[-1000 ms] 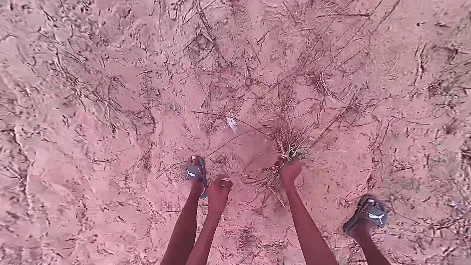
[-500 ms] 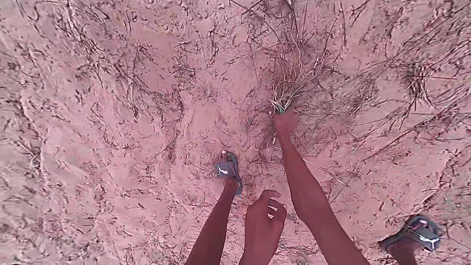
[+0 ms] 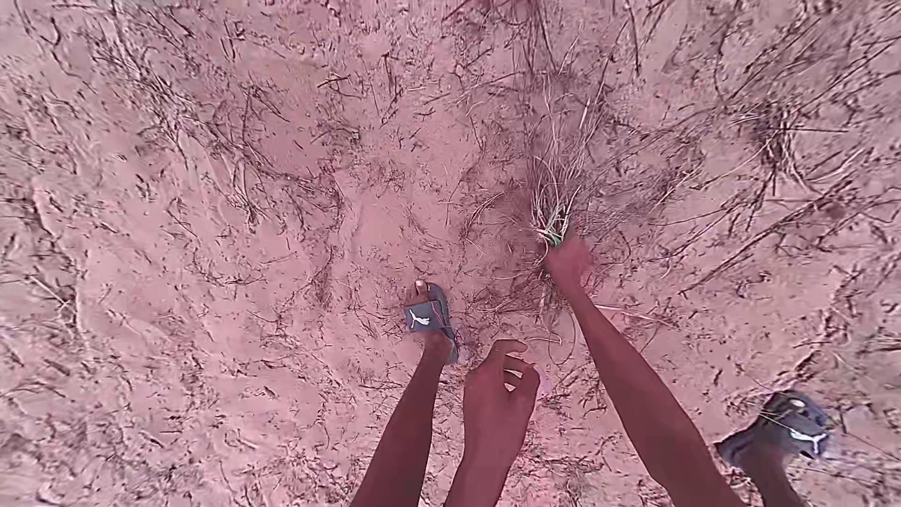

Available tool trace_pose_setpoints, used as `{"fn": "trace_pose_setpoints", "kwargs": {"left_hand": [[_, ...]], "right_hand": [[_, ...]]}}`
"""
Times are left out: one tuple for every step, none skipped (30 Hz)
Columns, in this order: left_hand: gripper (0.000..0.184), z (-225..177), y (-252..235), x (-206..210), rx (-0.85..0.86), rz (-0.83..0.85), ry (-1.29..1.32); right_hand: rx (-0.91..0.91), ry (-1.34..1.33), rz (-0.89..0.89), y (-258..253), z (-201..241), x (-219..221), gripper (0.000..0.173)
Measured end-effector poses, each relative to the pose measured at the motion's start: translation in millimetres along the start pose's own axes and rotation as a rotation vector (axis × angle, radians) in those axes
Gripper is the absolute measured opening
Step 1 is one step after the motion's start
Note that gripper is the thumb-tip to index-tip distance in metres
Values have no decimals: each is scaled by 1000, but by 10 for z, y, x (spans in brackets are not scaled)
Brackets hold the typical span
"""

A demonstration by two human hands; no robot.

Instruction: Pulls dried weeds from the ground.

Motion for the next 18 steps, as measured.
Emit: {"fn": "trace_pose_setpoints", "kwargs": {"left_hand": [[30, 13, -9, 68, -10, 1, 0], [30, 29, -19, 144, -12, 1, 0], [30, 43, -29, 224, -17, 7, -6], [31, 58, -42, 300, -21, 15, -13], [31, 79, -54, 372, -25, 20, -17], [31, 102, -67, 425, -27, 21, -23], [31, 120, -84, 463, -28, 16, -25], [30, 144, -100, 481, -30, 8, -28], [30, 168, -114, 490, -37, 2, -25], [30, 183, -122, 485, -49, 0, -18], [30, 181, -133, 461, -58, -4, -14], [30, 153, -156, 428, -57, -10, -13], [31, 103, -188, 395, -44, -16, -20], [32, 39, -222, 354, -25, -25, -38], [33, -40, -267, 288, -2, -39, -61], [34, -128, -318, 204, 31, -68, -79], [34, -190, -334, 120, 70, -113, -79], [34, -222, -321, 60, 114, -180, -66]], "right_hand": [[-47, 26, 103, 298, -183, 40, 48], [-45, 98, 280, 607, -389, 121, 49], [-42, 220, 489, 964, -613, 222, 52], [-54, 341, 689, 1352, -873, 352, 53], [-86, 427, 869, 1763, -1166, 491, 52], [-125, 471, 1025, 2167, -1473, 638, 50], [-173, 486, 1154, 2544, -1754, 741, 50], [-205, 486, 1244, 2893, -1969, 795, 49], [-205, 475, 1295, 3186, -2115, 800, 48], [-170, 465, 1316, 3398, -2185, 746, 49], [-99, 453, 1304, 3511, -2187, 646, 53], [-5, 430, 1242, 3526, -2166, 526, 58], [102, 381, 1140, 3460, -2140, 388, 63], [196, 298, 997, 3342, -2104, 240, 66], [268, 198, 846, 3192, -2029, 86, 69], [316, 58, 690, 3038, -1923, -92, 70], [344, -93, 554, 2938, -1790, -332, 68], [366, -240, 457, 2873, -1670, -639, 67]]}}
Point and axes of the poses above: each hand's wrist, its own y-axis away from the middle knuckle, its own x-axis out of the palm, z = x × y, the point moved 4 cm from there along -y, towards the middle knuckle, and after that the axes turned 2 degrees about z, right-handed, at the moved point
